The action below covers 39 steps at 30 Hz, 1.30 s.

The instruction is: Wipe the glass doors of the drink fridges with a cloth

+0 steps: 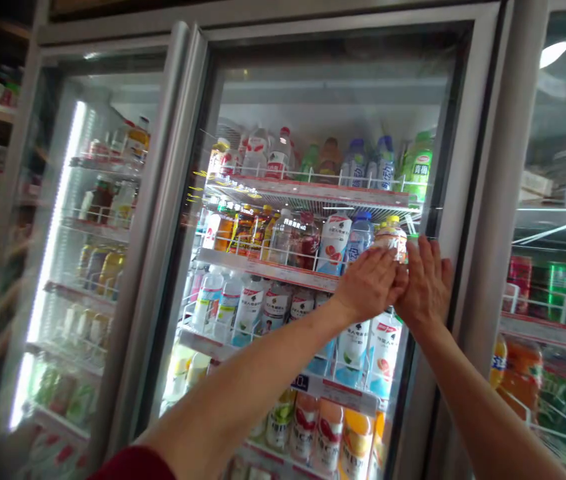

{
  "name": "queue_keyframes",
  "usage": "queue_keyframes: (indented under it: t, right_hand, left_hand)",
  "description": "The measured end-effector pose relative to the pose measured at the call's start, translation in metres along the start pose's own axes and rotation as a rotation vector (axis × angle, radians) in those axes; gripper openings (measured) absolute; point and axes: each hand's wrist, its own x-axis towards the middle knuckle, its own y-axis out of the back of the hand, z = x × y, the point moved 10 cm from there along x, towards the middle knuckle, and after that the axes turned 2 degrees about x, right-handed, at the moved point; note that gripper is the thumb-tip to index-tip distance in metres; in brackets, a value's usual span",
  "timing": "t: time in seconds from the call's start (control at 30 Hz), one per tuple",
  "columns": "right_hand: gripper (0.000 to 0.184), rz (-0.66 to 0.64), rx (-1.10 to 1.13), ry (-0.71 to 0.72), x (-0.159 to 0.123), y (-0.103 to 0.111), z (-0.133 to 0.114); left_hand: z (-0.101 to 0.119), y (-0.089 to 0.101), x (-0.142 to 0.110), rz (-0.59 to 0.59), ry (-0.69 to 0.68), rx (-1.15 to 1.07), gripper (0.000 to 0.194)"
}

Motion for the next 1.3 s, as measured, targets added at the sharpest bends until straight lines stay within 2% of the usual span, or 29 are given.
queue_keyframes:
  t: [0.03,0.07,0.1,0.17,0.23,0.27,0.3,0.33,0.37,0.47,0.5,0.53,0.57,0.6,0.7,0.73,0.77,0.8,0.83,0.93,0.97,1.0,1.03,1.07,1.17,1.2,1.23,1.27,1.3]
  right_hand:
    - [0.052,0.003,0.003,0.004,0.000,0.001,0.000]
    - [0.052,0.009,0.007,0.005,-0.001,0.002,0.001]
    - [0.052,0.023,0.011,0.003,-0.001,0.004,0.001]
    - [0.052,0.040,0.009,-0.006,0.000,0.006,0.001]
    - [0.052,0.040,-0.005,-0.003,0.000,0.005,-0.001]
    - [0.053,0.035,-0.015,-0.004,0.000,0.004,-0.002]
    - [0.053,0.028,-0.025,-0.007,0.000,0.003,-0.004]
    - [0.053,0.022,-0.035,-0.015,-0.001,0.003,-0.004]
    - [0.054,0.016,-0.042,-0.029,-0.002,0.002,-0.005]
    - [0.055,-0.006,-0.051,-0.061,-0.006,0.001,-0.005]
    - [0.055,-0.007,-0.050,-0.064,-0.008,0.001,-0.004]
    - [0.056,-0.004,-0.048,-0.063,-0.009,0.001,-0.004]
    - [0.057,0.000,-0.046,-0.061,-0.009,0.002,-0.004]
    - [0.057,0.005,-0.043,-0.062,-0.009,0.003,-0.004]
    - [0.057,0.002,-0.036,-0.075,-0.008,0.003,-0.004]
    - [0.057,-0.004,-0.035,-0.081,-0.008,0.002,-0.005]
    - [0.057,-0.012,-0.033,-0.091,-0.009,0.001,-0.005]
    - [0.057,-0.016,-0.032,-0.111,-0.011,0.001,-0.005]
    - [0.057,-0.019,-0.029,-0.135,-0.013,0.000,-0.005]
    - [0.057,-0.022,-0.026,-0.169,-0.024,-0.001,-0.005]
    - [0.057,-0.025,-0.030,-0.163,-0.026,-0.001,-0.006]
    - [0.058,-0.034,-0.035,-0.152,-0.028,-0.001,-0.006]
    - [0.058,-0.048,-0.041,-0.146,-0.029,-0.002,-0.007]
    - [0.059,-0.064,-0.047,-0.152,-0.029,-0.002,-0.007]
    - [0.060,-0.123,-0.052,-0.216,-0.029,-0.006,-0.009]
    - [0.061,-0.134,-0.050,-0.252,-0.030,-0.007,-0.011]
    - [0.062,-0.145,-0.048,-0.286,-0.032,-0.008,-0.014]
    - [0.064,-0.157,-0.046,-0.310,-0.034,-0.010,-0.018]
    - [0.065,-0.167,-0.045,-0.322,-0.037,-0.011,-0.022]
  left_hand:
    - [0.011,-0.004,-0.004,-0.025,-0.074,-0.007,0.047]
    - [0.008,-0.005,-0.008,-0.042,-0.107,-0.006,0.047]
    - [-0.007,-0.003,-0.014,-0.048,-0.100,0.001,0.046]
    - [-0.067,0.012,-0.027,-0.024,0.013,0.025,0.043]
    - [-0.146,0.038,-0.048,0.087,0.298,0.064,0.041]
    - [-0.174,0.049,-0.061,0.145,0.434,0.086,0.041]
    - [-0.187,0.055,-0.072,0.181,0.515,0.099,0.042]
    - [-0.185,0.055,-0.079,0.190,0.540,0.104,0.043]
    - [-0.168,0.049,-0.082,0.170,0.503,0.098,0.044]
    - [-0.083,0.021,-0.080,0.059,0.207,0.055,0.044]
    - [-0.065,0.016,-0.083,0.045,0.121,0.048,0.042]
    - [-0.060,0.016,-0.087,0.051,0.075,0.053,0.040]
    - [-0.070,0.021,-0.093,0.076,0.083,0.068,0.040]
    - [-0.095,0.031,-0.100,0.116,0.151,0.093,0.041]
    - [-0.205,0.070,-0.134,0.254,0.586,0.165,0.048]
    - [-0.227,0.077,-0.143,0.271,0.683,0.167,0.049]
    - [-0.234,0.078,-0.148,0.270,0.724,0.159,0.050]
    - [-0.225,0.074,-0.145,0.249,0.691,0.141,0.051]
    - [-0.201,0.066,-0.137,0.214,0.593,0.114,0.050]
    - [-0.086,0.030,-0.114,0.061,0.151,0.026,0.046]
    - [-0.056,0.021,-0.113,0.009,0.032,0.009,0.046]
    - [-0.040,0.017,-0.116,-0.030,-0.044,0.001,0.045]
    - [-0.039,0.017,-0.120,-0.050,-0.062,0.002,0.046]
    - [-0.055,0.023,-0.125,-0.043,-0.013,0.012,0.047]
    - [-0.153,0.055,-0.151,0.101,0.420,0.072,0.053]
    - [-0.176,0.062,-0.161,0.148,0.553,0.087,0.055]
    - [-0.185,0.063,-0.167,0.172,0.627,0.090,0.056]
    - [-0.177,0.059,-0.167,0.169,0.622,0.078,0.057]
    - [-0.155,0.050,-0.161,0.141,0.539,0.053,0.056]
